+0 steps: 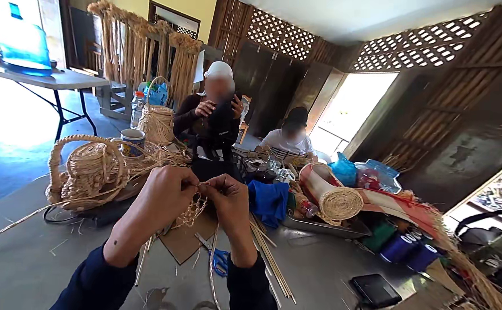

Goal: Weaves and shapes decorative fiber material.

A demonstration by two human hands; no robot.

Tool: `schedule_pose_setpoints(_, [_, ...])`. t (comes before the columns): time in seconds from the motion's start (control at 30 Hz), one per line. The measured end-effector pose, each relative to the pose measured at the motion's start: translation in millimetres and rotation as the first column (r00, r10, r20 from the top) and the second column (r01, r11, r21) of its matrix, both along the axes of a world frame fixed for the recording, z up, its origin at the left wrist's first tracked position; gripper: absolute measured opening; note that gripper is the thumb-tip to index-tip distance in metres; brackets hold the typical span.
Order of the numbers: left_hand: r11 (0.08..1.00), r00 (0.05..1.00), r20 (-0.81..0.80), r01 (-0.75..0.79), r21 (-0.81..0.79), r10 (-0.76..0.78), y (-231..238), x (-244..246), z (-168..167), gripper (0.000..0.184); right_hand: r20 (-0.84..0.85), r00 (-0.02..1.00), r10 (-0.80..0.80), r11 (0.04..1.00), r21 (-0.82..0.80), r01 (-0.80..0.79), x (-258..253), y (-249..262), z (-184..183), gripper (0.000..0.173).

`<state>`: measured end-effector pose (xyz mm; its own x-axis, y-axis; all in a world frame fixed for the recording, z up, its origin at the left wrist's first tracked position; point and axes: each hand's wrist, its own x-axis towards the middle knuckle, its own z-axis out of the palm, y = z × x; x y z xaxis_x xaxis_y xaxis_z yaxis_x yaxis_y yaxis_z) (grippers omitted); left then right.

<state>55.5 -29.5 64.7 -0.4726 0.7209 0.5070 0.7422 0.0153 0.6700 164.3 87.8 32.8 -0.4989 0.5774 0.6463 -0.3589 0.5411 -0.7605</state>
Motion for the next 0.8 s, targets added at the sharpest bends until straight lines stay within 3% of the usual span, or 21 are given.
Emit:
schedule_pose_setpoints(0.17, [0.998, 1.000, -0.029, -0.003, -0.061, 0.001, 0, 1, 3, 0.008, 0.190, 0.981, -0.030, 0.989, 0.151, 0.001, 15, 9, 6, 0.005])
schedule_pose_setpoints(0.23, [0.995, 0.999, -0.037, 0.026, -0.092, -0.030, -1, 3, 4, 0.011, 0.256, 0.964, 0.064, 0.995, 0.060, -0.082, 21, 7, 11, 0.003])
schedule_pose_setpoints(0.33, [0.995, 0.999, -0.030, 0.037, -0.096, -0.040, -1, 4, 5, 0.013, 0.168, 0.963, 0.212, 0.977, -0.066, -0.203, 16, 7, 7, 0.008])
schedule_pose_setpoints(0.47, [0.995, 0.995, 0.084, 0.055, -0.084, -0.048, -3, -6, 9, 0.008, 0.056, 0.994, 0.093, 0.988, 0.117, -0.099, 5, 3, 1, 0.014])
schedule_pose_setpoints(0.57, [0.992, 0.984, 0.148, 0.108, -0.064, -0.098, -6, -14, 10, 0.004, -0.059, 0.996, 0.060, 0.975, 0.219, -0.046, -3, 8, -5, 0.007])
schedule_pose_setpoints(0.67, [0.995, 0.993, 0.117, 0.033, -0.093, -0.022, -8, -13, 12, 0.006, -0.098, 0.994, 0.045, 0.958, 0.286, -0.015, -2, 10, -5, 0.002])
schedule_pose_setpoints(0.8, [0.993, 0.997, 0.054, -0.052, -0.104, 0.058, -4, -16, 10, 0.010, -0.052, 0.981, 0.186, 0.977, 0.120, -0.179, 0, 4, -4, 0.009])
